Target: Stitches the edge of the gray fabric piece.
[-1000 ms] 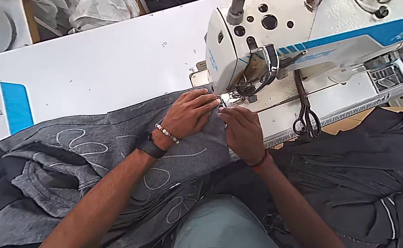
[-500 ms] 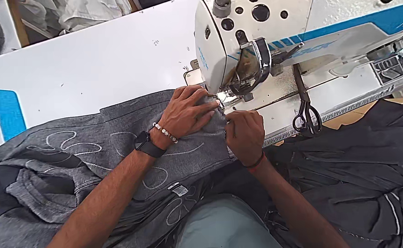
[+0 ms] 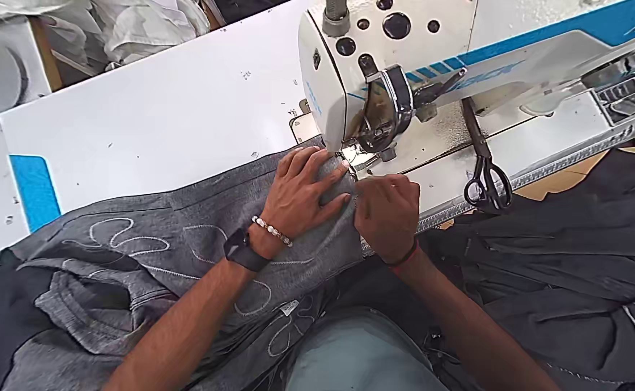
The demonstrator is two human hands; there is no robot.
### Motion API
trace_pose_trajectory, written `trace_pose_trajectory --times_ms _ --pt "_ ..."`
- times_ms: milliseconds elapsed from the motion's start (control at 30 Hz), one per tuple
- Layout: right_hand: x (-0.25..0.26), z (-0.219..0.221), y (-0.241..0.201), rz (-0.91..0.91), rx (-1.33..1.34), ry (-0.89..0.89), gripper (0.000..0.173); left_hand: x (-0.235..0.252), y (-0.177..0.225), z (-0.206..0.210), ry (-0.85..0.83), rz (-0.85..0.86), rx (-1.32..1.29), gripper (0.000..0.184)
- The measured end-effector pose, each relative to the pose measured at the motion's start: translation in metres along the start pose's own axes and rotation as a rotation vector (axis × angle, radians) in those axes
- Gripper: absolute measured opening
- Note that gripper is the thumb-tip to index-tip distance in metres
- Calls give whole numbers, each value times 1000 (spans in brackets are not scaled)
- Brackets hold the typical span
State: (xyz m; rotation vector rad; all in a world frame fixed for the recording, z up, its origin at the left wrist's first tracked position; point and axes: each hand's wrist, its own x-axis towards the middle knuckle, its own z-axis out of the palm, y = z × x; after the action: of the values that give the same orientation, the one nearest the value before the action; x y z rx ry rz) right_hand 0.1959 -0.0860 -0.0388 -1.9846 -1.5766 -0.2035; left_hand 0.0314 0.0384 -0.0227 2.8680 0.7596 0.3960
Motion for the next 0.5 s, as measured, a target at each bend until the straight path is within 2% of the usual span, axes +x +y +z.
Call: trace_pose_trajectory --times_ms 67,167,267,333,400,467,500 --pt "9 -2 2 133 12 -74 31 -5 15 6 -5 -85 42 67" --pt "37 -8 -13 186 53 -245 23 -9 15 9 13 -102 34 72" --pt "54 -14 -28 202 110 -336 23 -10 7 5 51 -62 -19 55" --pt "42 -19 -28 311 270 -308 19 -10 6 4 35 -48 -29 45" --pt "15 -27 -29 436 465 -372 39 -9 7 5 34 -49 -18 43" --pt "-13 -31 -34 515 586 -390 43 -9 9 6 45 -52 10 41" --pt "-22 -33 -36 527 625 -346 39 -9 11 5 50 -49 22 40"
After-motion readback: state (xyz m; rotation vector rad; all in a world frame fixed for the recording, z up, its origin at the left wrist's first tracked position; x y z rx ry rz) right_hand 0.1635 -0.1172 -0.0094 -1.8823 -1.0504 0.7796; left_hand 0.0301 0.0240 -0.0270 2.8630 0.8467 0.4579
